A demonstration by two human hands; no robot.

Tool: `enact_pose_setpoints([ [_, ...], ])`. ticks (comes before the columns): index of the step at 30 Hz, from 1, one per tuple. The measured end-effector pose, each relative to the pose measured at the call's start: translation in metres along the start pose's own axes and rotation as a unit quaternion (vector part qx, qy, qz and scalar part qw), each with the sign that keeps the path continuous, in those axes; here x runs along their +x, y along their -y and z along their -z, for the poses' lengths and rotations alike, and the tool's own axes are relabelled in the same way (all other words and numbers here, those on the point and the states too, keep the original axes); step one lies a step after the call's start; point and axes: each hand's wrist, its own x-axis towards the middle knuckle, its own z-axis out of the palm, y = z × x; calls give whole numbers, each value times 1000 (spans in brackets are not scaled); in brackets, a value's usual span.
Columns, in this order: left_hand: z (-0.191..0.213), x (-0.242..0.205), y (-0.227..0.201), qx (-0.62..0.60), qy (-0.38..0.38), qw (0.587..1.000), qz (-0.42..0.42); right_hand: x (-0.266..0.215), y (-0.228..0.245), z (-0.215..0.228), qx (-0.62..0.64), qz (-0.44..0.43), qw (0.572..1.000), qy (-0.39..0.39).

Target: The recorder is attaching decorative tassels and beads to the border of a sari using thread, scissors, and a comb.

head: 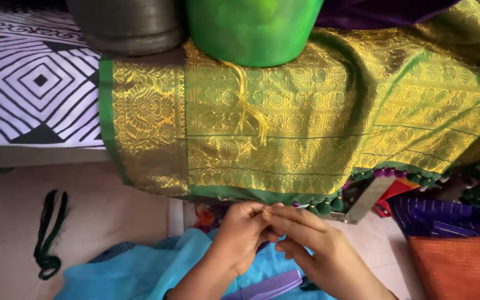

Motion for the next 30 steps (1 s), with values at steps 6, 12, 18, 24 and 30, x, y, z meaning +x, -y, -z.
enact_pose_setpoints([
  [6,2,0,-9,-38,19,999,-16,-14,-20,1,-78,116,990,25],
  [12,-2,3,-9,-3,-6,1000,17,-41,-50,-8,162,-122,979,16],
  [18,-4,3,-3,5,-10,999,-31,-33,-61,-44,308,-199,930,-24],
  [24,2,-4,-26,112,-34,990,-83,-18,-46,-11,14,-48,996,-72],
  [30,-4,-11,-56,289,-9,956,-47,41,10,48,-249,190,949,-26],
])
